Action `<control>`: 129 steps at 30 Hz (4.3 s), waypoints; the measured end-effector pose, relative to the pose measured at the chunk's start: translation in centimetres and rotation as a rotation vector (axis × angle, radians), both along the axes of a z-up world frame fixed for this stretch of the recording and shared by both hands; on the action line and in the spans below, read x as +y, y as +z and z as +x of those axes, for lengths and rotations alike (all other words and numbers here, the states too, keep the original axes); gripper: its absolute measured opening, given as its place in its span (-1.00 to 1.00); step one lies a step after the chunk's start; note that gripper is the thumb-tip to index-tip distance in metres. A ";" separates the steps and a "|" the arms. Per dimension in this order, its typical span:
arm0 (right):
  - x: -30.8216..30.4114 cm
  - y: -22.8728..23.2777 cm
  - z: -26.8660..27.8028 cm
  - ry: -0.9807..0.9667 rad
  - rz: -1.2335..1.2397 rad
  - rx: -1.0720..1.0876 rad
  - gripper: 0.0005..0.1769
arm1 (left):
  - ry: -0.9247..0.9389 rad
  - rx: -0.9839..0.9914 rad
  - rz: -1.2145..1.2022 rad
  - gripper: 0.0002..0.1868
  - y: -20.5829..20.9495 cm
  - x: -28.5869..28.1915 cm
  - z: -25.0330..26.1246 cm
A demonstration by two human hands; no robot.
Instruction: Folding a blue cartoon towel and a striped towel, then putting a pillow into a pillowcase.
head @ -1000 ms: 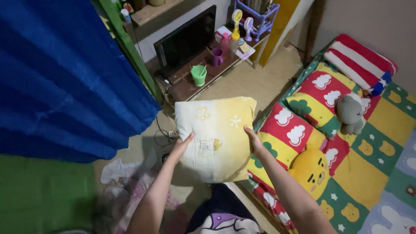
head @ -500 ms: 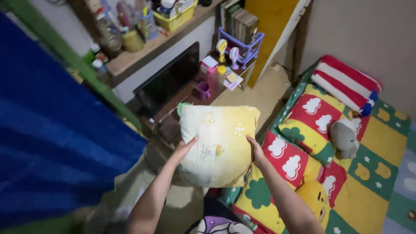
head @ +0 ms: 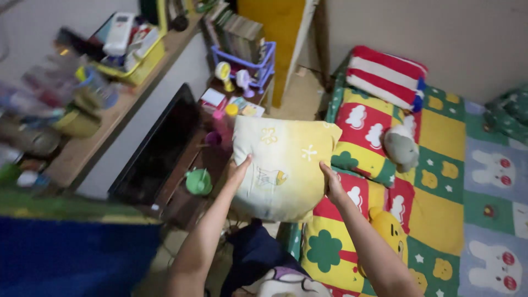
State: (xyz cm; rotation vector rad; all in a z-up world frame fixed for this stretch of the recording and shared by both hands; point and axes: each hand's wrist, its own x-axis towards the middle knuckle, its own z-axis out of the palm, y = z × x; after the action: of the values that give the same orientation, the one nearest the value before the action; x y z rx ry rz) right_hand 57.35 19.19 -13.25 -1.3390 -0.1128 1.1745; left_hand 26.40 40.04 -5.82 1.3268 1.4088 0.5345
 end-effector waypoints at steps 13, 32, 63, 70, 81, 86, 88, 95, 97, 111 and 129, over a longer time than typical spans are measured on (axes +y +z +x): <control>5.3 8.4 5.3 -0.404 -0.128 0.003 0.13 | -0.530 -0.014 -0.124 -0.04 -2.0 13.6 21.3; 21.5 21.1 7.5 -0.915 -0.125 0.032 0.43 | -0.499 -0.170 0.036 -0.41 -10.9 34.6 36.5; 12.0 29.5 23.9 -0.979 -0.410 -0.085 0.29 | -1.872 -0.123 0.177 -0.27 3.1 18.6 69.1; -2.1 15.1 23.6 -1.352 -0.291 -0.021 -0.38 | -2.207 0.001 0.237 -0.24 5.0 6.3 74.8; -2.8 17.6 14.9 -1.963 -0.496 -0.220 -0.52 | -2.957 -0.264 0.387 -0.09 6.4 -10.9 77.2; -3.4 14.6 13.2 -2.271 -0.462 -0.250 -0.60 | -3.158 -0.284 0.092 -0.08 10.1 -13.7 75.5; -3.7 14.0 13.0 -2.329 -0.511 -0.269 -0.66 | -3.155 -0.195 -0.066 -0.20 7.5 -14.5 74.0; 0.6 19.7 15.3 -2.167 -1.367 -0.330 -0.39 | -2.736 0.072 -0.972 -0.25 7.0 -12.5 70.9; 2.5 19.2 14.8 -2.165 -1.420 -0.489 -0.44 | -2.674 0.176 -1.067 -0.24 3.1 -13.2 70.3; 14.0 -4.2 1.0 -1.543 -1.709 -0.449 -0.49 | -2.592 0.324 -1.311 -0.20 6.2 -11.8 67.5; 8.8 21.5 11.2 -1.828 -1.554 -0.703 -0.43 | -2.592 0.502 -1.238 -0.11 4.4 -10.9 59.5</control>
State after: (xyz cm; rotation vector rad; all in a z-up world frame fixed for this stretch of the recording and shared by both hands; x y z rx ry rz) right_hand 68.52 27.96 8.22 -2.0317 1.4699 -1.1233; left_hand 85.90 29.14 -1.45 1.0090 -0.6073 -2.0159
